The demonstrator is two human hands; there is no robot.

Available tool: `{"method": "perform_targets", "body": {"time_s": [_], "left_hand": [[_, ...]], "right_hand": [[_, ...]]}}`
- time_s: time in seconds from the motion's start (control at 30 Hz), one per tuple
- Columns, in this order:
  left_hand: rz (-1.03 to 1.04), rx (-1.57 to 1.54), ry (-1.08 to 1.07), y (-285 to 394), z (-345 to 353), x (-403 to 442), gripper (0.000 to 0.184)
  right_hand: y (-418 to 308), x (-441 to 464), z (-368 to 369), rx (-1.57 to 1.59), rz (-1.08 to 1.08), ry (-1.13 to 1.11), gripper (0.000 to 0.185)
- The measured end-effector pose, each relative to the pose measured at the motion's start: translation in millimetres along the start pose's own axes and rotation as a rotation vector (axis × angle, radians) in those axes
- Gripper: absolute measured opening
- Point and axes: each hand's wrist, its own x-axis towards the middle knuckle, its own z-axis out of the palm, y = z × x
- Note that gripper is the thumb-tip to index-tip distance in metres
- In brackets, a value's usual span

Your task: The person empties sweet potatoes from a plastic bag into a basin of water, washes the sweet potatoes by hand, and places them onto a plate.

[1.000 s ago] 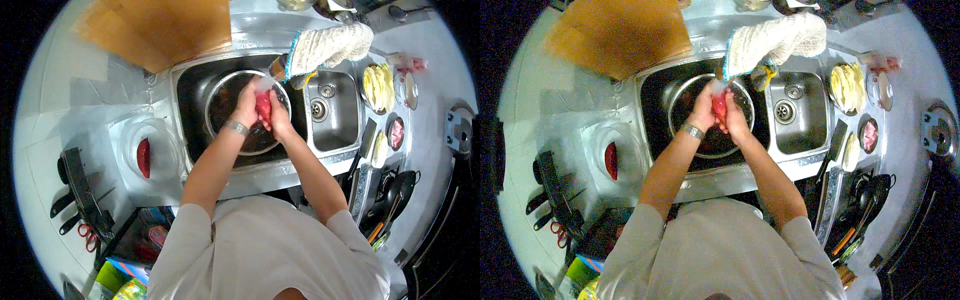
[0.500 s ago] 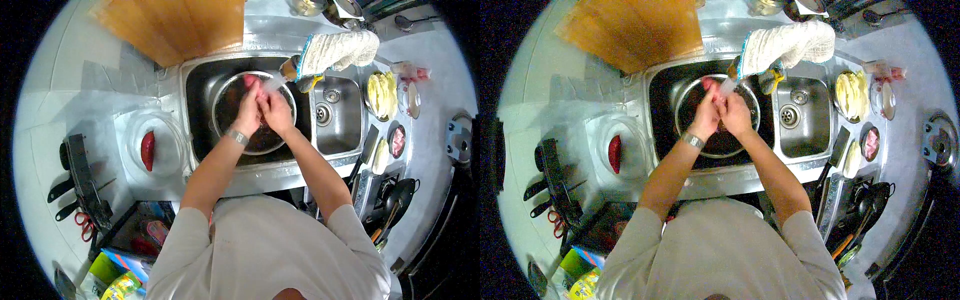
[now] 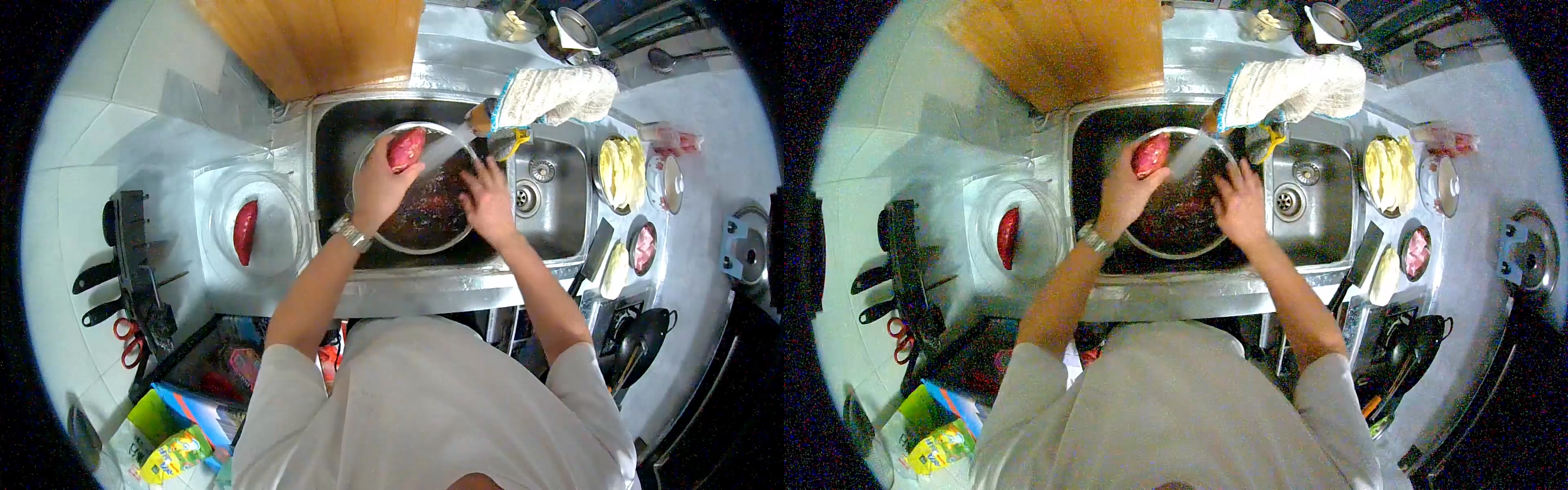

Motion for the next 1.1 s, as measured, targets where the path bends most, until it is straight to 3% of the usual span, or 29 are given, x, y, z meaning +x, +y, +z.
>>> {"method": "perform_targets", "body": {"time_s": [0.03, 0.07, 0.13, 0.2, 0.3, 0.43, 0.5, 0.57, 0.63, 0.7, 0.77, 0.83, 0.9, 0.97, 1.0, 1.1], "left_hand": [[0.038, 0.269, 0.019, 20.5, -15.5, -3.7, 0.068], [-0.003, 0.345, 0.004, 31.4, -26.9, -4.1, 0.065], [0.12, 0.409, -0.015, 33.5, -50.2, 1.9, 0.068], [0.122, 0.57, -0.044, 44.0, -75.1, 5.1, 0.064], [0.082, 0.704, -0.112, 40.1, -110.8, 10.2, 0.047], [0.152, 0.795, -0.117, 3.4, -159.9, -6.6, 0.044], [0.041, 0.888, -0.177, -10.1, -179.6, -22.0, 0.041], [-0.023, 0.864, -0.167, -12.6, -189.4, -34.2, 0.041], [-0.083, 0.836, -0.155, -15.7, -196.0, -41.9, 0.04], [-0.114, 0.883, -0.173, -25.9, -203.3, -49.9, 0.04], [-0.132, 0.895, -0.19, -50.0, -208.2, -55.5, 0.044], [-0.242, 0.917, -0.259, -59.2, -211.2, -60.8, 0.047], [-0.195, 0.952, -0.264, -71.7, -204.7, -61.7, 0.048], [-0.28, 1.005, -0.272, -79.9, -196.6, -64.1, 0.047], [-0.263, 0.987, -0.305, -86.6, -197.5, -65.0, 0.058], [-0.203, 1.036, -0.291, -77.7, -201.7, -70.6, 0.059]], "right_hand": [[13.6, 8.6, -8.5, -0.015, -0.018, 0.084, 0.044], [22.9, 20.4, -25.0, -0.079, -0.035, 0.143, 0.047], [47.6, 42.9, -43.0, -0.275, -0.098, 0.168, 0.043], [70.0, 61.2, -48.0, -0.59, -0.108, 0.028, 0.037], [71.7, 74.9, -65.7, -0.698, -0.143, -0.211, 0.033], [89.1, 57.4, -76.6, -0.693, -0.189, -0.229, 0.034], [101.7, 49.7, -79.5, -0.526, -0.203, -0.013, 0.039], [90.4, 40.2, -78.8, -0.542, -0.184, -0.043, 0.045], [69.0, 29.1, -68.5, -0.371, -0.247, 0.158, 0.044], [57.6, 0.9, -11.5, -0.004, -0.222, 0.062, 0.04], [34.3, -23.6, 34.3, 0.164, -0.144, -0.219, 0.041], [19.1, -28.0, 66.8, 0.14, -0.127, -0.335, 0.04], [12.5, -25.4, 91.0, 0.067, -0.166, -0.211, 0.037], [-0.9, -11.1, 99.8, -0.078, 0.019, -0.379, 0.035], [-7.4, -5.5, 100.4, -0.122, -0.036, -0.39, 0.036], [-5.4, -2.8, 119.8, -0.119, -0.051, -0.372, 0.041]]}}
